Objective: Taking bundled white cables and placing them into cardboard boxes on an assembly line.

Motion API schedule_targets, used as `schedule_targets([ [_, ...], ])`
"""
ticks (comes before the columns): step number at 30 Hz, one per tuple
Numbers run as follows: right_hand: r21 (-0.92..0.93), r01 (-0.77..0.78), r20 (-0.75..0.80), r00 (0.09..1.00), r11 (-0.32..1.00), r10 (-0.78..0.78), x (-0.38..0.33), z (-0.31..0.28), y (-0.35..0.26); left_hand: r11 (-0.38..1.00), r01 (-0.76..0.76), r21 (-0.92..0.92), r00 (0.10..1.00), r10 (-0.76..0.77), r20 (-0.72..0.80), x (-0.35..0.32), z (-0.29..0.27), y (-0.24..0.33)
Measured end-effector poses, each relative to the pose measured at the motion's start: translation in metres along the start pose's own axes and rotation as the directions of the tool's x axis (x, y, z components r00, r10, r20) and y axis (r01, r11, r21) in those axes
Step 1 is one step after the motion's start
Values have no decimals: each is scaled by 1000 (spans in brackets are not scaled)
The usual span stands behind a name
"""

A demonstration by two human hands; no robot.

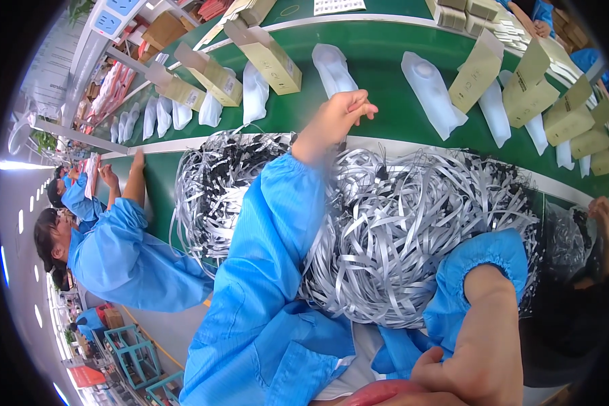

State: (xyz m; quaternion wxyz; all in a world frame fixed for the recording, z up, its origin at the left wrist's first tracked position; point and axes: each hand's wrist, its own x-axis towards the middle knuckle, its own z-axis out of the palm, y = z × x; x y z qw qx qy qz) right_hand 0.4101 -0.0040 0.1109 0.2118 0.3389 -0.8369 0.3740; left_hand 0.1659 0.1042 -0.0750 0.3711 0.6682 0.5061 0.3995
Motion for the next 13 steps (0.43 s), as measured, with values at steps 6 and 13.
schedule_targets([
  [6,-5,-13,74,997,1000,13,-14,-14,-1,958,127,-258,992,-120,44,-10,-23,35],
  [13,-229,-207,-236,960,951,152,-14,-33,26,898,-57,-436,918,219,331,-52,-25,108],
])
